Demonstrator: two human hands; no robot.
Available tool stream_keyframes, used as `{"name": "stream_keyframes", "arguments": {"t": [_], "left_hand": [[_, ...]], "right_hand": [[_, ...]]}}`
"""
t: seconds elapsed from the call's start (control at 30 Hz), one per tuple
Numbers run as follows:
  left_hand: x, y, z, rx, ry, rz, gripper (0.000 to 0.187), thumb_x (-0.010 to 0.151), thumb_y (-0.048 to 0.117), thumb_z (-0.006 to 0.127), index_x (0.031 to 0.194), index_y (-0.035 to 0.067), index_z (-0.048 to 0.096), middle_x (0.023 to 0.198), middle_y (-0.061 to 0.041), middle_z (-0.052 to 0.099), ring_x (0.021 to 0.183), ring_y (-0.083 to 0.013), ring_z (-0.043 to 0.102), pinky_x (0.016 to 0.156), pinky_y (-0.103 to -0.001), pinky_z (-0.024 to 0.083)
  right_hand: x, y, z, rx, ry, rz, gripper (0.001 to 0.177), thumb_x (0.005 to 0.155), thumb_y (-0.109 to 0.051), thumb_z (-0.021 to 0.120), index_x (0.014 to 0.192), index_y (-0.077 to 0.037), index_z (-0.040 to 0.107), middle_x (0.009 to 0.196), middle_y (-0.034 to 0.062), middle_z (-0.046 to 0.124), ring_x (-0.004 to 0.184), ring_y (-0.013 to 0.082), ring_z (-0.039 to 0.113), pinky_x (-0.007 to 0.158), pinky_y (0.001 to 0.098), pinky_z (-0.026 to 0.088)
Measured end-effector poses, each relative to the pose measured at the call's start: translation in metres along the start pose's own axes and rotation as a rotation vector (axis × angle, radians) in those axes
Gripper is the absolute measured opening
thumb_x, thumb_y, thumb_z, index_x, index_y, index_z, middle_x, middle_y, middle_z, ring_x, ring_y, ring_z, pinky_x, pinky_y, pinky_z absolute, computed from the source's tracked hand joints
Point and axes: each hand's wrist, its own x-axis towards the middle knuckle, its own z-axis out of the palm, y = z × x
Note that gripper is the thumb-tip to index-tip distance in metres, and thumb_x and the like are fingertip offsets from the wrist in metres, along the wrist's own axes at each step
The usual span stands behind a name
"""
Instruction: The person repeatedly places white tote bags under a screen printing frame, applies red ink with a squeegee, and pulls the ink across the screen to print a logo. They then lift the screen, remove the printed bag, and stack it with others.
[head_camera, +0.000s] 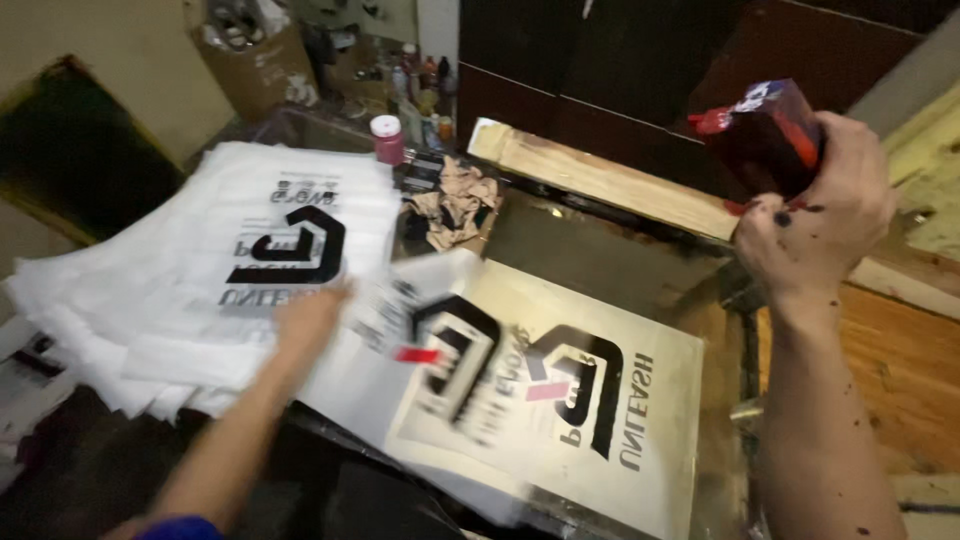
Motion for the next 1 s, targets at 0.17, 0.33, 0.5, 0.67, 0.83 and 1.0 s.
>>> {"name": "stream_keyframes", "arguments": {"t": [0.17,0.33,0.5,0.67,0.83,1.0], "left_hand": [[0.03,-0.074,-0.131,0.377,0.508,-0.333,0.105,0.092,0.058,0.066,0.178,0.02,0.019,0.17,-0.042,0.032,0.157,-0.0572,0.026,0.123,-0.069,0.018],[-0.094,0.121,-0.079,-0.37,0.346,-0.141,0.071,0.098,0.048,0.072,0.152,0.004,0.058,0.152,-0.021,0.061,0.14,-0.0412,0.056,0.119,-0.057,0.041],[-0.181,0.208,0.08,-0.629,-0.271,-0.015,0.093,0.095,0.033,0.086,0.17,0.021,0.033,0.173,-0.004,0.038,0.159,-0.0253,0.038,0.133,-0.04,0.035],[-0.209,0.231,-0.003,-0.837,-0.429,-0.184,0.07,0.105,0.009,0.068,0.167,0.027,0.042,0.168,-0.007,0.045,0.14,-0.0276,0.062,0.104,-0.034,0.067],[-0.127,0.095,-0.013,-0.263,-0.115,-0.188,0.053,0.113,0.053,0.027,0.144,0.011,0.033,0.15,-0.018,0.031,0.138,-0.0371,0.03,0.113,-0.055,0.023],[-0.071,-0.017,0.044,0.19,0.137,-0.182,0.088,0.097,0.081,0.046,0.168,0.031,0.034,0.181,-0.017,0.021,0.167,-0.0507,0.005,0.13,-0.068,0.01]], "right_hand": [[0.01,0.014,0.006,-0.021,-0.004,-0.031,0.066,0.07,-0.014,0.065,0.134,-0.002,0.069,0.116,0.0156,0.068,0.099,0.0449,0.063,0.083,0.0528,0.047],[0.013,0.018,0.006,0.008,-0.014,-0.019,0.066,0.07,-0.011,0.063,0.135,-0.001,0.07,0.116,0.0156,0.07,0.098,0.0432,0.063,0.082,0.0518,0.048],[0.01,0.035,0.015,0.069,-0.005,-0.11,0.056,0.082,-0.01,0.07,0.136,0.005,0.073,0.119,0.021,0.074,0.101,0.0434,0.068,0.089,0.0489,0.051],[0.016,0.018,0.008,0.376,-0.13,0.018,0.056,0.094,0.011,0.06,0.149,0.012,0.058,0.13,0.0254,0.065,0.11,0.0397,0.064,0.096,0.0456,0.049],[0.016,0.019,0.011,0.357,-0.107,0.001,0.047,0.104,0.011,0.07,0.15,0.013,0.06,0.13,0.0279,0.067,0.109,0.041,0.067,0.095,0.0462,0.05],[0.012,0.026,0.013,0.188,-0.068,-0.014,0.06,0.082,0.005,0.067,0.143,0.009,0.066,0.124,0.0215,0.062,0.101,0.0399,0.058,0.084,0.0476,0.045]]}}
